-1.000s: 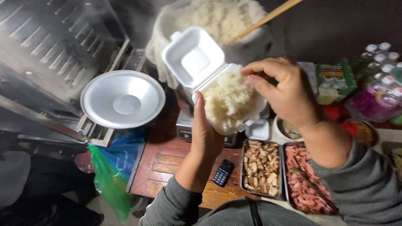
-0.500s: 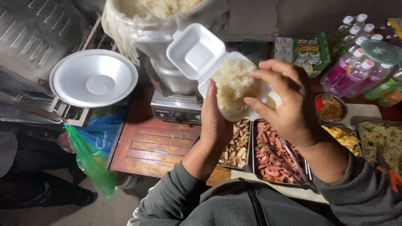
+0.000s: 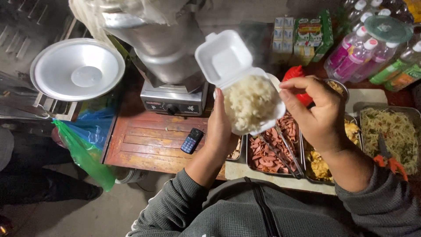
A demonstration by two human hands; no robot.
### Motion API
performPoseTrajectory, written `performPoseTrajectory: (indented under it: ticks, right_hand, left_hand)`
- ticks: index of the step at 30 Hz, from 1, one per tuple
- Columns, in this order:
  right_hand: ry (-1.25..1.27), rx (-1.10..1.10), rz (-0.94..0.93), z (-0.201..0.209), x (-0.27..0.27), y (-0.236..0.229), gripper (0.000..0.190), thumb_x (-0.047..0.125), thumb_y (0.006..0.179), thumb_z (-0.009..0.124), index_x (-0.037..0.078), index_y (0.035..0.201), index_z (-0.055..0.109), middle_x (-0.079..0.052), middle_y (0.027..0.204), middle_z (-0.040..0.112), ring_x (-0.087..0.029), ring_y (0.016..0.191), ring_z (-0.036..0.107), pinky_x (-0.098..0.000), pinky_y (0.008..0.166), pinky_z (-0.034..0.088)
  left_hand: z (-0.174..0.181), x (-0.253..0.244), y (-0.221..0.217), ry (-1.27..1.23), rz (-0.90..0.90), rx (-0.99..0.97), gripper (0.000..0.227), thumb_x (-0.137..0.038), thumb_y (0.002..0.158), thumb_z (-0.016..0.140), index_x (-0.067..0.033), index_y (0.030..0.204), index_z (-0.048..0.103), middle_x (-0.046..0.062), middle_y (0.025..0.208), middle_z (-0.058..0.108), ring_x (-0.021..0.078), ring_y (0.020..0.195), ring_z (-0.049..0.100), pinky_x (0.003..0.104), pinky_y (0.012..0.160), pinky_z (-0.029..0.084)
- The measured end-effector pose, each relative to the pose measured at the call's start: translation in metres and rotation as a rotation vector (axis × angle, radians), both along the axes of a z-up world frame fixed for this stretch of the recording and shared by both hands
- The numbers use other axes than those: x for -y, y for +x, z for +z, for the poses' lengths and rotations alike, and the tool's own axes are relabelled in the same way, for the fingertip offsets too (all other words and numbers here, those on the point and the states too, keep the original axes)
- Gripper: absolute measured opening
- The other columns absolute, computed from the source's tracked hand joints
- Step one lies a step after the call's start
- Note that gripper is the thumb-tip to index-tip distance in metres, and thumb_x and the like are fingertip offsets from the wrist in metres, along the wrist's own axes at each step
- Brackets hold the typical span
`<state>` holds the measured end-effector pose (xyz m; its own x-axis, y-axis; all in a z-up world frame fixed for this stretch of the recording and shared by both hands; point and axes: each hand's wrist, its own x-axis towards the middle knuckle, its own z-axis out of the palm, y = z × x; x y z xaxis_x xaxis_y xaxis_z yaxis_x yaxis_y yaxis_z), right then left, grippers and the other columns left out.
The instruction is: The person scoops steamed rice into a styrofoam container, then adds a brown sauce, sliced sausages, and mushrooms using tongs. Ketchup is added from a squeeze bottle, followed by a spoonful of fried garlic. The process is repeated for a second container.
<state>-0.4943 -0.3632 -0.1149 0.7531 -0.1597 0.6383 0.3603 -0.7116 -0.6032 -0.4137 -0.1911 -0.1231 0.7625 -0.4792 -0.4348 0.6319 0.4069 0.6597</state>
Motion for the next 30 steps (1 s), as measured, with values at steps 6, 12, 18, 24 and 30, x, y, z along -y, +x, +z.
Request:
performPoseTrajectory:
  ticks: [6, 12, 18, 24, 30]
  right_hand:
    - [-0.453, 0.093, 0.006, -0.032, -0.009, 0.018, 0.049, 0.037, 0.081, 0.092, 0.005, 0.113, 0.073, -0.013, 0.114, 0.065, -0.029, 0.099, 0.057, -0.0422, 0.093, 0.041]
    - [-0.029, -0.050, -0.011, -0.054, 0.031, 0.019, 0.011, -0.005, 0.104, 0.069, -0.011, 0.112, 0.067, -0.022, 0.101, 0.069, -0.026, 0.086, 0.065, -0.0314, 0.076, 0.057]
    - [1.059, -0.649, -0.501, -0.292, 0.091, 0.019, 0.037, 0.040, 0.099, 0.073, 0.016, 0.125, 0.064, -0.007, 0.092, 0.070, -0.011, 0.067, 0.064, -0.0208, 0.048, 0.049]
    - [1.359, -0.532, -0.600, -0.358, 0.079, 0.071, 0.032, 0.035, 0.096, 0.077, 0.023, 0.118, 0.058, 0.001, 0.082, 0.065, -0.007, 0.064, 0.062, -0.0136, 0.053, 0.050]
    - [0.648, -0.543, -0.530, -0.368, 0.097, 0.103, 0.017, 0.023, 0.106, 0.062, 0.021, 0.116, 0.076, -0.008, 0.095, 0.075, -0.018, 0.076, 0.071, -0.0264, 0.052, 0.060]
  left_hand:
    - [-0.068, 0.012, -0.002, -0.081, -0.210, 0.269, 0.077, -0.059, 0.084, 0.063, -0.0132, 0.144, 0.047, 0.010, 0.117, 0.062, 0.0243, 0.098, 0.063, 0.041, 0.089, 0.058]
    - [-0.160, -0.030, 0.014, 0.408, -0.394, 0.228, 0.083, -0.069, 0.082, 0.044, -0.0138, 0.144, 0.053, 0.012, 0.146, 0.061, 0.0316, 0.134, 0.059, 0.046, 0.110, 0.054]
    - [-0.125, -0.051, -0.001, 0.136, -0.117, -0.351, 0.111, -0.083, 0.085, 0.046, -0.0027, 0.160, 0.027, 0.034, 0.160, 0.032, 0.0505, 0.148, 0.030, 0.063, 0.121, 0.022]
    - [-0.151, -0.057, 0.014, 0.156, -0.036, -0.373, 0.106, -0.077, 0.086, 0.052, -0.0041, 0.160, 0.030, 0.031, 0.158, 0.039, 0.0470, 0.146, 0.034, 0.059, 0.121, 0.026]
    - [-0.151, -0.061, 0.026, 0.211, -0.039, -0.384, 0.104, -0.073, 0.086, 0.055, -0.0039, 0.159, 0.028, 0.033, 0.155, 0.042, 0.0482, 0.144, 0.038, 0.061, 0.119, 0.029]
